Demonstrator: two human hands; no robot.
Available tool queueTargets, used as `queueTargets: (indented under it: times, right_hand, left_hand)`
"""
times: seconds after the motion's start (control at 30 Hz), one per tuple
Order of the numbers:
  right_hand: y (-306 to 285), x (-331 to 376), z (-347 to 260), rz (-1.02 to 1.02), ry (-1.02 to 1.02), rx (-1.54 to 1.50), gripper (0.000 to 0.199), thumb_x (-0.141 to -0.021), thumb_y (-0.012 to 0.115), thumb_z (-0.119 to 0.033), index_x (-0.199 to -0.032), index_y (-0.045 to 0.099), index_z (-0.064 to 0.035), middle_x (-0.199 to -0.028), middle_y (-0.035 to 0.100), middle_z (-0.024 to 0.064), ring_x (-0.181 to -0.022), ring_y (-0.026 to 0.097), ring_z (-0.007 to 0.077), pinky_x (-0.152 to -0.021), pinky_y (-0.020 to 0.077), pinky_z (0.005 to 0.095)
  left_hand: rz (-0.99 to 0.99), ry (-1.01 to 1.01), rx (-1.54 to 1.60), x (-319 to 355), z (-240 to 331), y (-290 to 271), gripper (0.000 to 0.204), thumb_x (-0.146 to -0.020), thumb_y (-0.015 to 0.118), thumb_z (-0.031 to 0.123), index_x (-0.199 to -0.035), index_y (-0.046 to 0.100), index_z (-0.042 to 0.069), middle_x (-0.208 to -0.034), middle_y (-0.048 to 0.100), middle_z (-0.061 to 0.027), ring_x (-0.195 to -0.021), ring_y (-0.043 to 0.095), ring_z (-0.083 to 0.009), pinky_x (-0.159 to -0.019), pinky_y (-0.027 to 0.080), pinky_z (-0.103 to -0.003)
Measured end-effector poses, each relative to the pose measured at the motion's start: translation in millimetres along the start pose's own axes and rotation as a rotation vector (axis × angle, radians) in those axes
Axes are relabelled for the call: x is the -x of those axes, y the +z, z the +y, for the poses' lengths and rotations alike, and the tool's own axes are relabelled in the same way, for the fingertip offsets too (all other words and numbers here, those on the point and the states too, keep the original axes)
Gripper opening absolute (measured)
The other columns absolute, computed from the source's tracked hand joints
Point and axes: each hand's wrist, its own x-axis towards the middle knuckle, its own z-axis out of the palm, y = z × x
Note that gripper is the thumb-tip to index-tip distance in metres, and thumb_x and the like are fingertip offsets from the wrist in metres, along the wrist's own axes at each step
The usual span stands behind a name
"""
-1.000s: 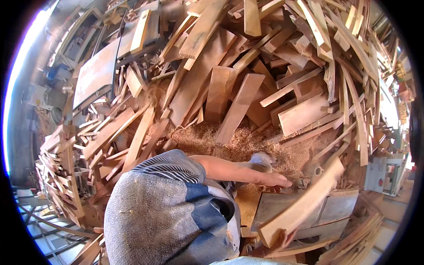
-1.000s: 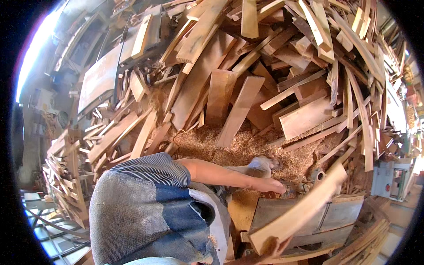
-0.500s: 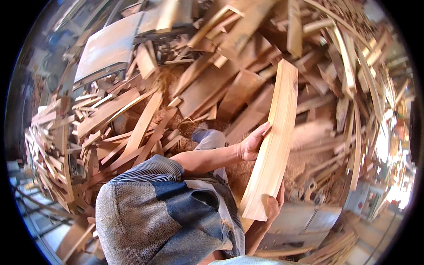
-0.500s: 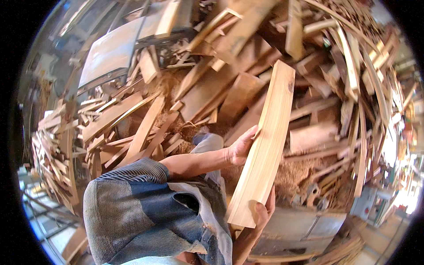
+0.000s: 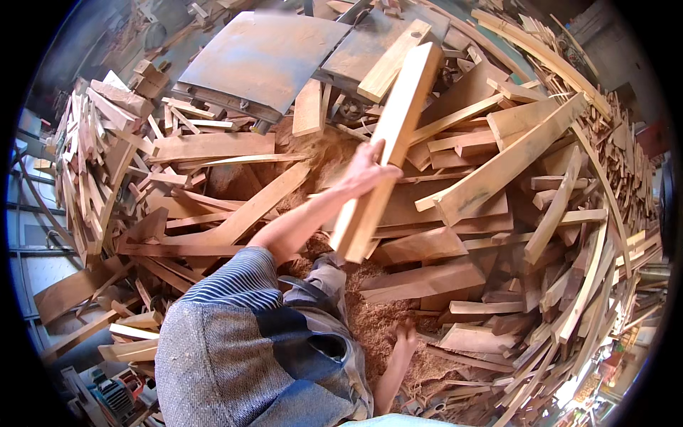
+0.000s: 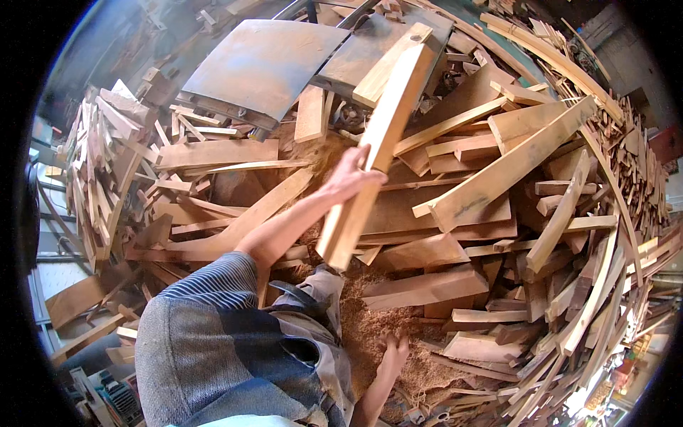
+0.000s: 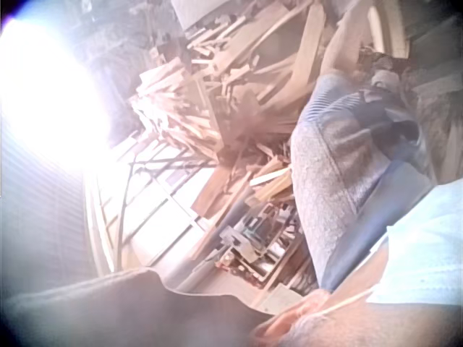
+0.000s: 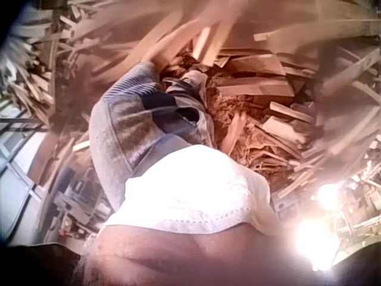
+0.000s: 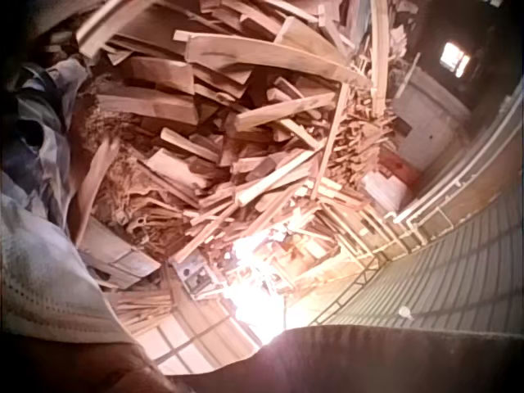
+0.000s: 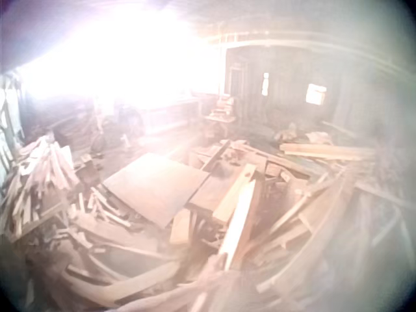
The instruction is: The person selects a piece of wood from a pile, measures it with a tape measure, and then guides it through a table saw to make a cut.
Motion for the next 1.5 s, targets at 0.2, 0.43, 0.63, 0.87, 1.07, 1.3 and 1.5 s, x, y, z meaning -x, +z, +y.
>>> queueTargets:
  times: [0.2, 0.43, 0.63, 0.87, 1.07, 1.3, 1.5]
  right_hand:
    - [-70, 4, 177, 0.017, -0.122, 0.508, 0.035, -0.095, 0.058, -0.018, -0.117, 0.071, 0.0055, -0.082, 0.067, 0.0152, -0.079, 0.067, 0.0251, -0.07, 0.055, 0.0382]
    - [-80, 41, 153, 0.088, 0.033, 0.528, 0.017, -0.095, 0.059, -0.014, -0.097, 0.068, 0.0006, -0.075, 0.062, 0.0122, -0.071, 0.063, 0.0258, -0.063, 0.0505, 0.0373]
    - [-91, 46, 105, 0.079, -0.125, 0.544, 0.017, -0.094, 0.059, -0.011, -0.08, 0.065, -0.0036, -0.07, 0.058, 0.0096, -0.064, 0.06, 0.0264, -0.057, 0.0467, 0.0365]
    - [-95, 0, 131, 0.239, 0.108, 0.131, 0.013, -0.091, 0.067, -0.012, -0.096, 0.066, -0.0002, -0.08, 0.061, 0.003, -0.061, 0.055, 0.0144, -0.051, 0.0446, 0.0318]
    - [-50, 20, 121, 0.26, 0.261, 0.152, 0.031, -0.094, 0.07, -0.017, -0.12, 0.07, -0.0011, -0.086, 0.068, 0.0075, -0.065, 0.067, 0.02, -0.047, 0.0494, 0.0312]
    - [-82, 78, 199, 0.415, 0.332, 0.198, 0.041, -0.095, 0.07, -0.02, -0.133, 0.063, -0.0032, -0.083, 0.068, 0.0089, -0.063, 0.064, 0.02, -0.052, 0.0509, 0.0341]
    - [-91, 102, 202, 0.521, 0.404, 0.266, 0.057, -0.089, 0.073, -0.026, -0.14, 0.062, -0.0021, -0.085, 0.075, 0.016, -0.073, 0.07, 0.0223, -0.065, 0.056, 0.0383]
  left_hand:
    - [0.371, 0.139, -0.495, -114, -51, -40, 0.079, -0.062, 0.083, 0.036, -0.133, 0.065, 0.006, -0.124, 0.056, -0.0217, -0.121, 0.054, -0.0385, -0.106, 0.046, -0.047]
    - [0.376, 0.151, -0.635, -218, -12, -56, 0.084, -0.068, 0.081, 0.038, -0.144, 0.058, 0.011, -0.132, 0.052, -0.0276, -0.127, 0.05, -0.0428, -0.108, 0.044, -0.053]
    - [0.494, 0.088, -0.638, -331, 90, -66, 0.104, -0.079, 0.071, 0.065, -0.159, 0.033, 0.011, -0.158, 0.03, -0.032, -0.147, 0.031, -0.0474, -0.119, 0.026, -0.062]
    - [0.417, -0.059, -0.747, -311, 1, -102, 0.112, -0.076, 0.069, 0.079, -0.155, 0.037, 0.007, -0.15, 0.042, -0.0274, -0.143, 0.04, -0.0432, -0.116, 0.033, -0.058]
    - [0.439, 0.087, -0.719, -317, -55, -111, 0.113, -0.066, 0.088, 0.063, -0.15, 0.041, 0.003, -0.143, 0.046, -0.0267, -0.134, 0.047, -0.0445, -0.112, 0.043, -0.051]
    - [0.481, 0.203, -1.077, -359, -53, -67, 0.103, -0.064, 0.089, 0.062, -0.14, 0.052, 0.003, -0.146, 0.049, -0.0272, -0.137, 0.045, -0.0448, -0.11, 0.043, -0.051]
    - [0.567, 0.02, -1.15, -376, -63, -87, 0.124, -0.062, 0.089, 0.064, -0.158, 0.032, 0.01, -0.161, 0.021, -0.0289, -0.142, 0.032, -0.0515, -0.107, 0.041, -0.062]
